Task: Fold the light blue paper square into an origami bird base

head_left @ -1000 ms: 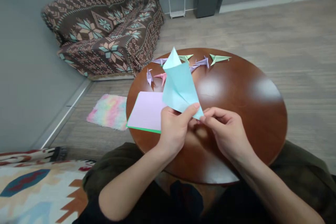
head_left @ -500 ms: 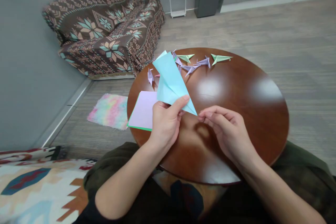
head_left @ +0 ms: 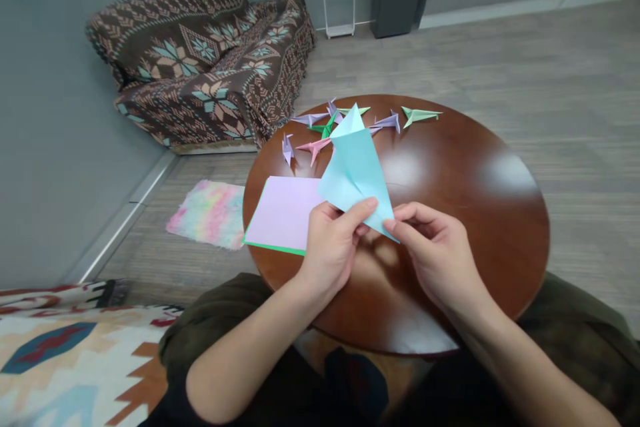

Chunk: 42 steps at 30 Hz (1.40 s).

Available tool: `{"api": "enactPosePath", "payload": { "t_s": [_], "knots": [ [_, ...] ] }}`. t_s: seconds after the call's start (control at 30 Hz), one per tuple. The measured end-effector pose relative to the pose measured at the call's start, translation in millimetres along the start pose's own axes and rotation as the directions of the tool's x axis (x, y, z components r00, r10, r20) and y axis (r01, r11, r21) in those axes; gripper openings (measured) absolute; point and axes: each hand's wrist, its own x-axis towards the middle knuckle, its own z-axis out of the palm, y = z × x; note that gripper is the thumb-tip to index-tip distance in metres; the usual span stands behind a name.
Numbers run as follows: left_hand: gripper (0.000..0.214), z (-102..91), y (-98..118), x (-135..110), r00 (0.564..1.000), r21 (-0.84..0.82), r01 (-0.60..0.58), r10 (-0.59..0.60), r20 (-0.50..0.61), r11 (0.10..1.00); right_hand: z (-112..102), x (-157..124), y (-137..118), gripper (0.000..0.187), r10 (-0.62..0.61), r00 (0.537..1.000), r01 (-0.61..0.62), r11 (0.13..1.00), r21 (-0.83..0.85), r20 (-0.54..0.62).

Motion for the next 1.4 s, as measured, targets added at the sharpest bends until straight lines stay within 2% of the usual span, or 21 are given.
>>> {"api": "enactPosePath", "payload": {
  "t_s": [0.4, 0.5, 0.57, 0.63, 0.7, 0.77, 0.87, 0.93, 1.0, 1.13, 1.2, 1.3, 1.37, 1.4],
  "knots": [
    [0.026, -1.1, 5.7, 3.2, 0.998, -0.03, -0.061, 0.06, -0.024, 0.998, 1.0, -0.4, -0.1, 0.013, -0.017, 0.999, 0.014, 0.997, -0.079, -0.035],
    [0.026, -4.1, 9.1, 7.4, 1.0, -0.024, -0.007, 0.006, -0.021, 1.0, -0.5, 1.2, -2.8, 0.014, -0.061, 0.996, 0.051, 0.988, -0.148, -0.065],
    [0.032, -7.3, 10.1, 10.7, 0.997, -0.018, 0.062, -0.063, -0.042, 0.998, -3.0, 2.6, -6.3, 0.015, -0.15, 0.978, 0.112, 0.964, -0.241, -0.144],
    [0.041, -10.6, 8.7, 12.9, 0.993, 0.012, 0.103, -0.102, -0.058, 0.995, -5.5, 3.4, -10.1, 0.014, -0.282, 0.935, 0.189, 0.909, -0.371, -0.215],
    [0.042, -13.0, 5.2, 13.2, 0.997, 0.091, 0.081, -0.08, -0.012, 0.993, -6.7, 3.0, -12.7, 0.013, -0.413, 0.888, 0.265, 0.818, -0.51, -0.202],
    [0.035, -14.2, 0.9, 12.3, 0.997, 0.169, 0.02, -0.033, 0.075, 0.985, -5.8, 1.6, -13.1, 0.013, -0.503, 0.859, 0.338, 0.703, -0.626, -0.101],
    [0.04, -14.4, -4.1, 10.9, 0.982, 0.201, -0.036, -0.003, 0.19, 0.979, -1.4, -0.2, -9.5, 0.016, -0.576, 0.811, 0.453, 0.503, -0.736, 0.105],
    [0.04, -14.3, -6.1, 10.9, 0.976, 0.186, -0.039, -0.002, 0.218, 0.982, 1.8, -0.5, -5.8, 0.015, -0.609, 0.763, 0.517, 0.372, -0.771, 0.217],
    [0.036, -14.7, -7.1, 12.0, 0.977, 0.168, -0.034, -0.002, 0.213, 0.985, 3.8, -0.3, -3.0, 0.011, -0.618, 0.729, 0.559, 0.289, -0.777, 0.294],
    [0.029, -20.0, -4.0, 17.7, 0.98, 0.167, -0.032, -0.002, 0.2, 0.985, 2.8, -1.3, -6.6, 0.01, -0.612, 0.699, 0.632, 0.284, -0.721, 0.372],
    [0.031, -25.4, 0.4, 22.5, 0.982, 0.215, -0.048, 0.006, 0.191, 0.975, -0.9, -2.6, -13.2, 0.011, -0.672, 0.662, 0.635, 0.267, -0.725, 0.333],
    [0.034, -34.3, 8.8, 30.6, 0.983, 0.334, -0.093, 0.034, 0.18, 0.938, -10.7, -2.7, -24.1, 0.015, -0.765, 0.603, 0.566, 0.211, -0.797, 0.226],
    [0.045, -38.6, 13.6, 35.1, 0.98, 0.38, -0.128, 0.058, 0.189, 0.916, -18.8, 0.2, -28.1, 0.018, -0.77, 0.624, 0.498, 0.261, -0.827, 0.133],
    [0.055, -40.0, 15.3, 36.8, 0.979, 0.383, -0.14, 0.069, 0.192, 0.913, -22.8, 2.7, -28.5, 0.021, -0.749, 0.658, 0.471, 0.327, -0.819, 0.079]
  ]
}}
